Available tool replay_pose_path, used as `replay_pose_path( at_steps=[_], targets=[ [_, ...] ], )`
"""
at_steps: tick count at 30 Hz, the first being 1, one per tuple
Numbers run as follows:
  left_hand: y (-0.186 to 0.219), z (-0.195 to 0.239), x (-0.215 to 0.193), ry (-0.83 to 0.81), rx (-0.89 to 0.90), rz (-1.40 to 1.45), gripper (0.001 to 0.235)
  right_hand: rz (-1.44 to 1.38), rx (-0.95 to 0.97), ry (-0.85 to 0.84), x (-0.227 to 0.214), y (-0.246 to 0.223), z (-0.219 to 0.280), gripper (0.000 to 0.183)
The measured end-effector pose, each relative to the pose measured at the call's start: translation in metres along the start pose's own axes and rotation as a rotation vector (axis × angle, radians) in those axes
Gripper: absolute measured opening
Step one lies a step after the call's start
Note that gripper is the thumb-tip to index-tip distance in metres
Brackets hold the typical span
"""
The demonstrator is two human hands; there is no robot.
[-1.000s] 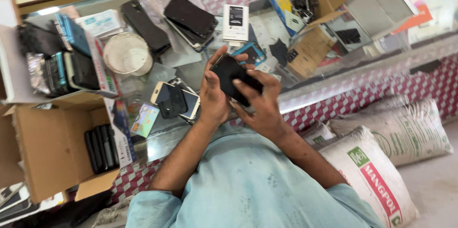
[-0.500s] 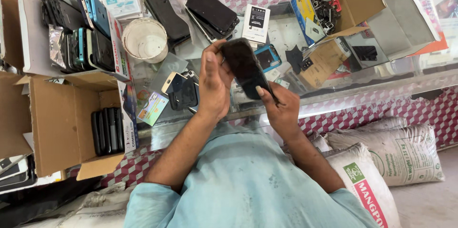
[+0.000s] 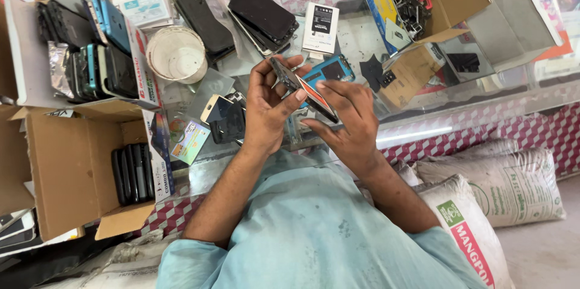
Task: The person sorts through a pile of disassembled smartphones and parts on a glass counter. They pick up various phone bodies, screens, and batteries, inspect them, and place them into different piles or boxes.
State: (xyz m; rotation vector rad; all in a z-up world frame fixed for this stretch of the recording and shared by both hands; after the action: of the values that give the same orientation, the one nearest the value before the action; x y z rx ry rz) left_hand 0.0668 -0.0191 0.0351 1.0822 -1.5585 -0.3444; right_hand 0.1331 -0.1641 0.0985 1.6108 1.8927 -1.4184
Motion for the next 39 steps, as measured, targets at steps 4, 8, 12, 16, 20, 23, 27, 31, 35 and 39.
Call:
replay_pose_path(
  at_steps=[4,8,12,16,20,23,27,31,35,39],
  targets=[
    [-0.007,0.003,0.003,0.002,-0.036,0.068,0.066,0.012,-0.007,0.041,0.007,0.002,-0.01,0.032],
    [-0.01,0.005,0.001,0.013,0.009,0.037,0.064,-0.031,-0.001,0.075,0.011,0.002,-0.008,0.025],
    [-0.019,0.008,0.005,0.046,0.099,0.006,0.06,0.072,-0.096,0.158,0.017,0.006,-0.006,0.022],
    [-0.025,0.01,0.009,0.145,0.089,0.175,0.057,0.153,-0.265,0.193,0.021,0.016,-0.004,0.021],
    [-0.014,0.007,0.0,0.17,0.137,0.198,0.055,0.016,-0.229,0.246,0.018,0.035,0.012,0.011],
    [-0.004,0.005,-0.008,0.111,0.185,0.179,0.058,-0.1,-0.105,0.283,0.009,0.058,0.028,0.011],
    [0.005,0.007,-0.012,0.034,0.236,0.176,0.065,-0.073,0.185,0.222,-0.005,0.082,0.038,0.017],
    [0.012,0.007,-0.014,-0.109,0.262,0.115,0.068,-0.025,0.129,0.093,-0.005,0.09,0.024,0.052],
    [0.013,0.006,-0.014,-0.206,0.236,0.067,0.067,-0.763,0.328,-0.033,0.006,0.092,0.026,0.062],
    [0.008,0.009,-0.015,-0.263,0.151,0.031,0.069,-1.488,0.485,-0.077,0.028,0.095,0.034,0.053]
  ],
)
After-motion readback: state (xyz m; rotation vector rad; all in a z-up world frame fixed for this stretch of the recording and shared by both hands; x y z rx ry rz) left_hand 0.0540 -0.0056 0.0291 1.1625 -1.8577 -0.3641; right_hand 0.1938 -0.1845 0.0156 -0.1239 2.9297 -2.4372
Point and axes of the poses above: each hand's wrist, its own z-axis away from the middle knuckle, its own x-axis out of the palm, y = z × x, the point moved 2 cm from there along -z, towards the middle knuckle, and after that the axes turned 15 degrees about -y, right-handed, at the moved point
